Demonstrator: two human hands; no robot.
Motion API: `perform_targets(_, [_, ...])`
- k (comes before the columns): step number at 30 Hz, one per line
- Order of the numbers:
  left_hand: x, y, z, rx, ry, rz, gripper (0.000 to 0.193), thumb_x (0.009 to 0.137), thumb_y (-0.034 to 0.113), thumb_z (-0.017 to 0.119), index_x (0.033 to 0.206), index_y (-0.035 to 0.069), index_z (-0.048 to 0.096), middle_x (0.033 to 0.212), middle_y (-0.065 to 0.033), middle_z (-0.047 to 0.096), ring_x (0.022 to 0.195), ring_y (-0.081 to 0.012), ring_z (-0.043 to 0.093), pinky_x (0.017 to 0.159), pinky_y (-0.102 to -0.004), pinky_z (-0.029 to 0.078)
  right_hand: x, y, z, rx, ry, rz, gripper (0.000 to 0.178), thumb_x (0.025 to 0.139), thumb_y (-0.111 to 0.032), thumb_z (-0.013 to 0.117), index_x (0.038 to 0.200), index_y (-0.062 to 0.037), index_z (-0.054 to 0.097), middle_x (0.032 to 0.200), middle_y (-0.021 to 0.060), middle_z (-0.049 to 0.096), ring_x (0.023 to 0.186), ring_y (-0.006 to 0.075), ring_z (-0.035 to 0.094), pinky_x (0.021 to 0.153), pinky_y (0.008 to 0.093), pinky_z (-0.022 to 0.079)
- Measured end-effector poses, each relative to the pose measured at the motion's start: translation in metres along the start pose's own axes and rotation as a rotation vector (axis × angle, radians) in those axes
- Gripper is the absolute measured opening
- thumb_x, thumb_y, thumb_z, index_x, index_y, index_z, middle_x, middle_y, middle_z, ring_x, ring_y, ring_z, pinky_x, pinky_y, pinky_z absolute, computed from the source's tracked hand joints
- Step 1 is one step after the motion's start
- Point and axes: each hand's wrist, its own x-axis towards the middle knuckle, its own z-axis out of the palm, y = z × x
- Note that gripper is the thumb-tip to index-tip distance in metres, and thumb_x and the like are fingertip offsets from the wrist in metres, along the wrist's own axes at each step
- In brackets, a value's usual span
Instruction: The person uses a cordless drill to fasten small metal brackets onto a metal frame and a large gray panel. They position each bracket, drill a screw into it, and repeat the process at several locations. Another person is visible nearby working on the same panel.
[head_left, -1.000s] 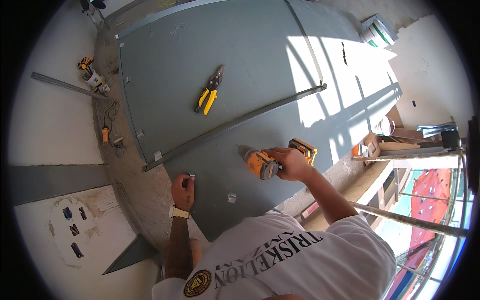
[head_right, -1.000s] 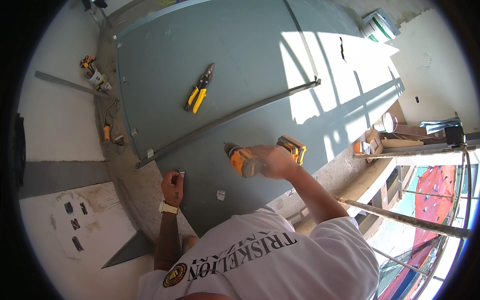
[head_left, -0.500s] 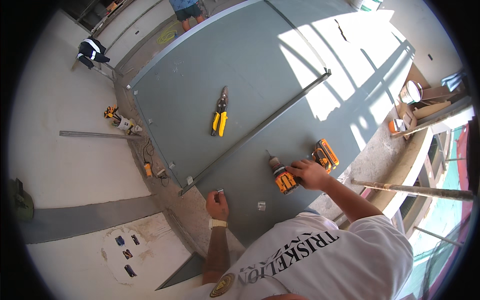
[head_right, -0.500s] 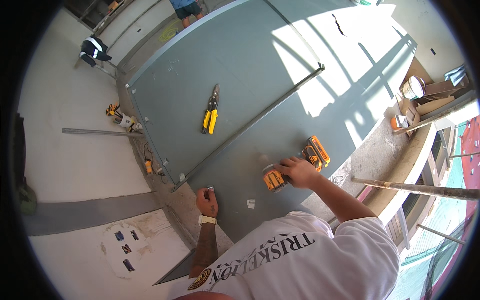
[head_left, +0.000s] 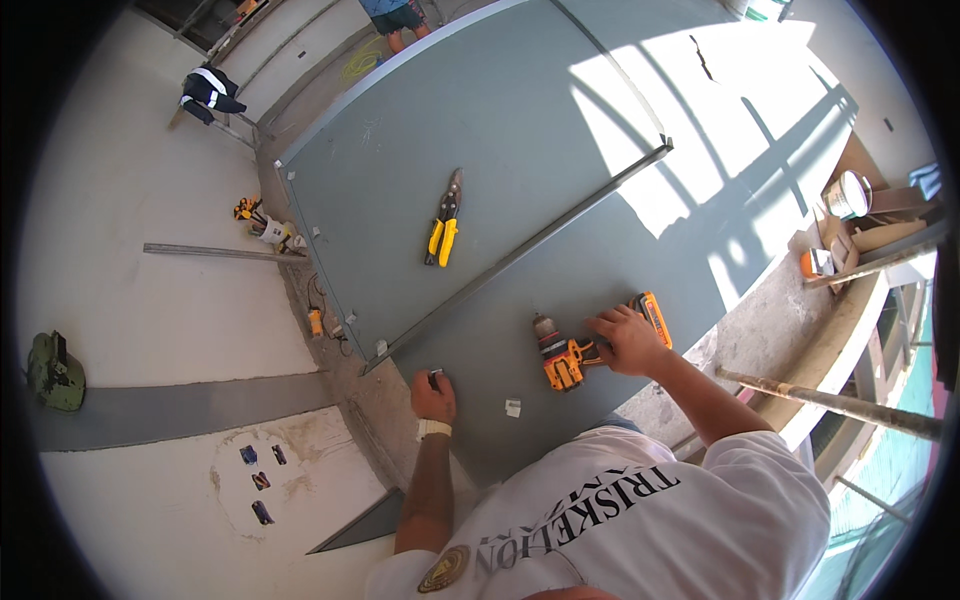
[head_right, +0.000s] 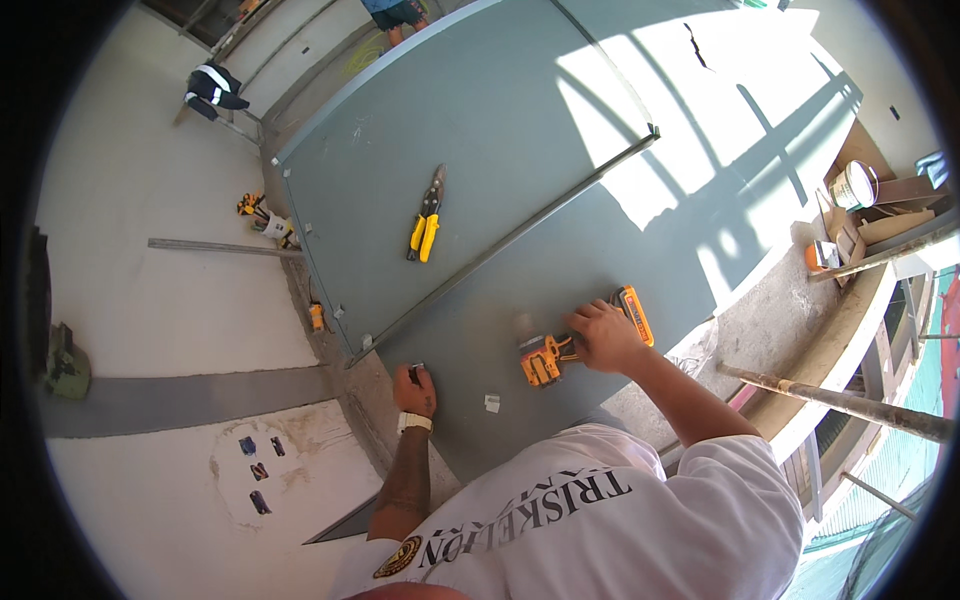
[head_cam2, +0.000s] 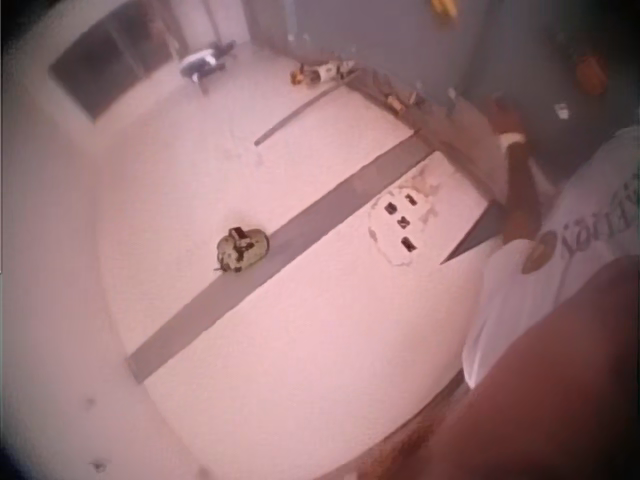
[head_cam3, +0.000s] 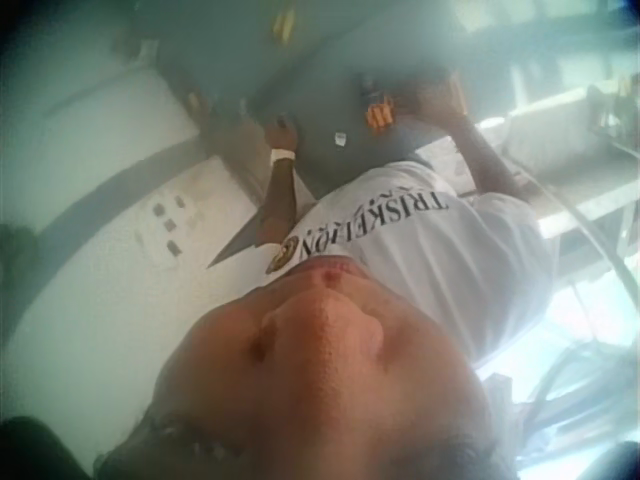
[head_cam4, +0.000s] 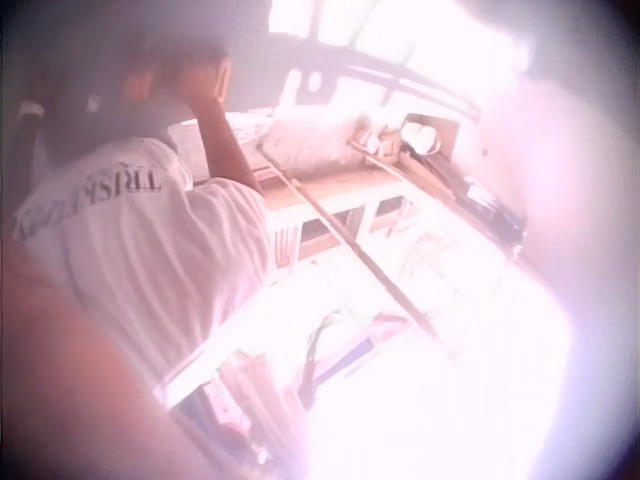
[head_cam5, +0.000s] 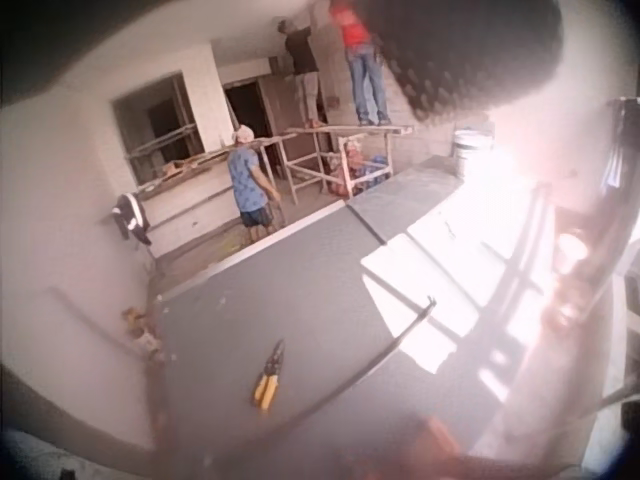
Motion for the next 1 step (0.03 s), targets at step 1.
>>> perform_targets(1, [-0.0009,-0.0062,0.0013,0.000,-0.048,-0.053,0.029,0.095,0.028,0.064,0.107,0.001,0.063,0.098,-0.0231,0.070,0.088,-0.0390,0.071,0.077,-0.0485,0.055,-0.0059,-0.0032,0.0045,0.012,-0.014,-0.011,0.058,0.082,-0.013,0.070,0.139,-0.0134,0.061,0.123,0.0124,0.064,0.125,0.0320,0.055,0.106,0.0437,0.048])
